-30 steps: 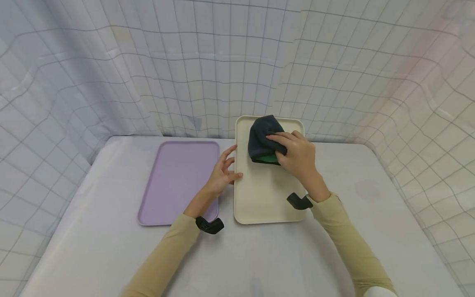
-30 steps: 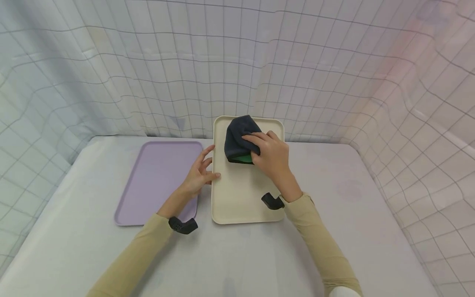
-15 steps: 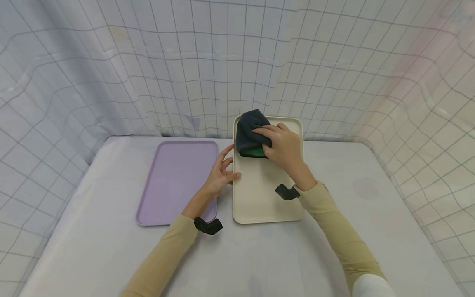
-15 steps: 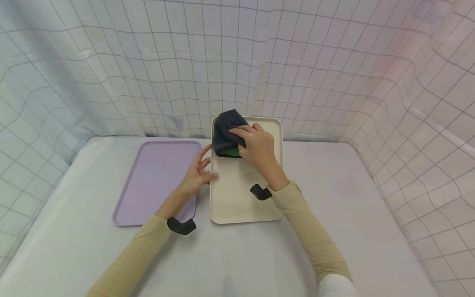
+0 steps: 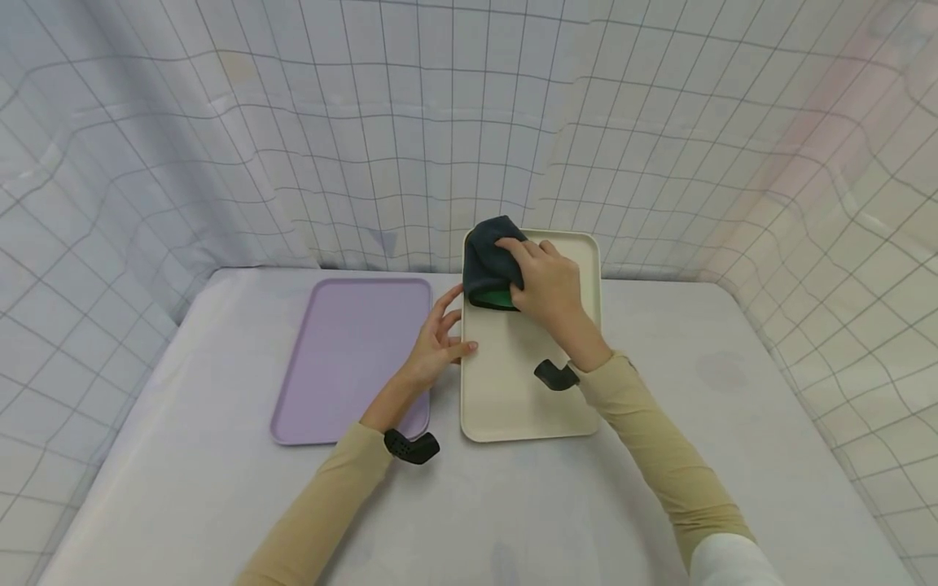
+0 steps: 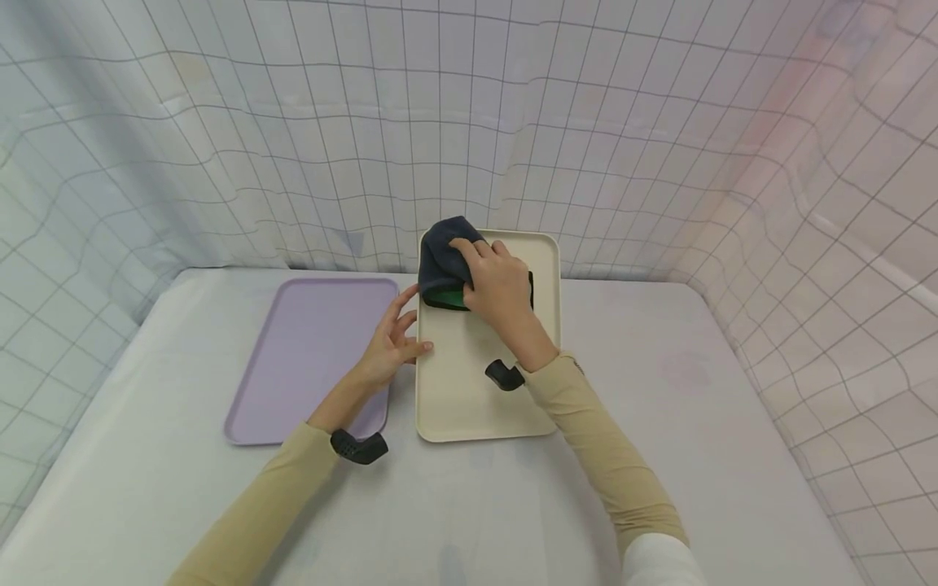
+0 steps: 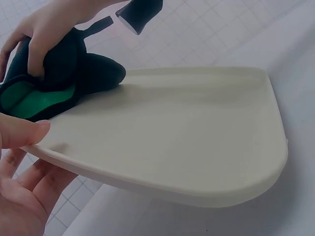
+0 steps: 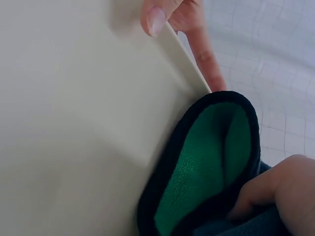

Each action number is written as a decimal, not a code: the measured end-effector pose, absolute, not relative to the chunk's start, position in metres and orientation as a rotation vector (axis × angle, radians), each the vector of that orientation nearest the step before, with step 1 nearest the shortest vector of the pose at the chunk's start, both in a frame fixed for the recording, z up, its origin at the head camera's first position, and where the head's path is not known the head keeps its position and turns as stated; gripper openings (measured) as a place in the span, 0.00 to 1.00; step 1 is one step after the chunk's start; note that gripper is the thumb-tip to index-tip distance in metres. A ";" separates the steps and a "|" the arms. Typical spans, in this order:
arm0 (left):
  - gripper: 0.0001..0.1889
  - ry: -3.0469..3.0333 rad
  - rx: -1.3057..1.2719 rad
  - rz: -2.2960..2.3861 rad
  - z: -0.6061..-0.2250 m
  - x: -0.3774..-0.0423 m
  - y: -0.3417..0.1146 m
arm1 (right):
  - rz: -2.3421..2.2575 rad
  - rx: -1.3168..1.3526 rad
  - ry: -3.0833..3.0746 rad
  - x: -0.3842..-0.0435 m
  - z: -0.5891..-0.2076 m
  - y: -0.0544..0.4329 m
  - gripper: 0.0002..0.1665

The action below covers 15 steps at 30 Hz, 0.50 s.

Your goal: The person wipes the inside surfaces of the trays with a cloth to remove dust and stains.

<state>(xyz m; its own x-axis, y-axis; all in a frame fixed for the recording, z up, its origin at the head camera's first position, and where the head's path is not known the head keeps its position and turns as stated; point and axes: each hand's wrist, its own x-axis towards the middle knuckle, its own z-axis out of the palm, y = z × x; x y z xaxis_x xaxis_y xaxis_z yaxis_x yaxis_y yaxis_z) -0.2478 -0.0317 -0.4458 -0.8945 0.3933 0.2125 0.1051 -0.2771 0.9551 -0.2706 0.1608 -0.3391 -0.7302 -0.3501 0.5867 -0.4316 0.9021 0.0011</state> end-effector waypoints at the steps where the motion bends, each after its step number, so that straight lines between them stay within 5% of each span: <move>1: 0.48 1.767 0.630 2.286 -0.446 -0.248 -0.032 | 0.165 0.545 -2.477 -0.271 -0.339 0.160 0.36; 6: 0.49 1.768 0.650 2.290 -0.444 -0.248 -0.032 | 0.099 0.494 -2.561 -0.272 -0.333 0.156 0.49; 15: 0.49 1.737 0.638 2.299 -0.444 -0.247 -0.032 | 0.054 0.535 -2.636 -0.277 -0.328 0.156 0.43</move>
<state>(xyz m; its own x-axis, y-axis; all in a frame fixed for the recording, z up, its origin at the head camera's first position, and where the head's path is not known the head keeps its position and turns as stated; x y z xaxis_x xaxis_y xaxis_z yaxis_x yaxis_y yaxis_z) -0.2468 -0.0322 -0.4443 -0.8892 0.3997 0.2226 0.1048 -0.2957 0.9495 -0.2768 0.1559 -0.3277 -0.8247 -0.3613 0.4352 -0.3787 0.9242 0.0495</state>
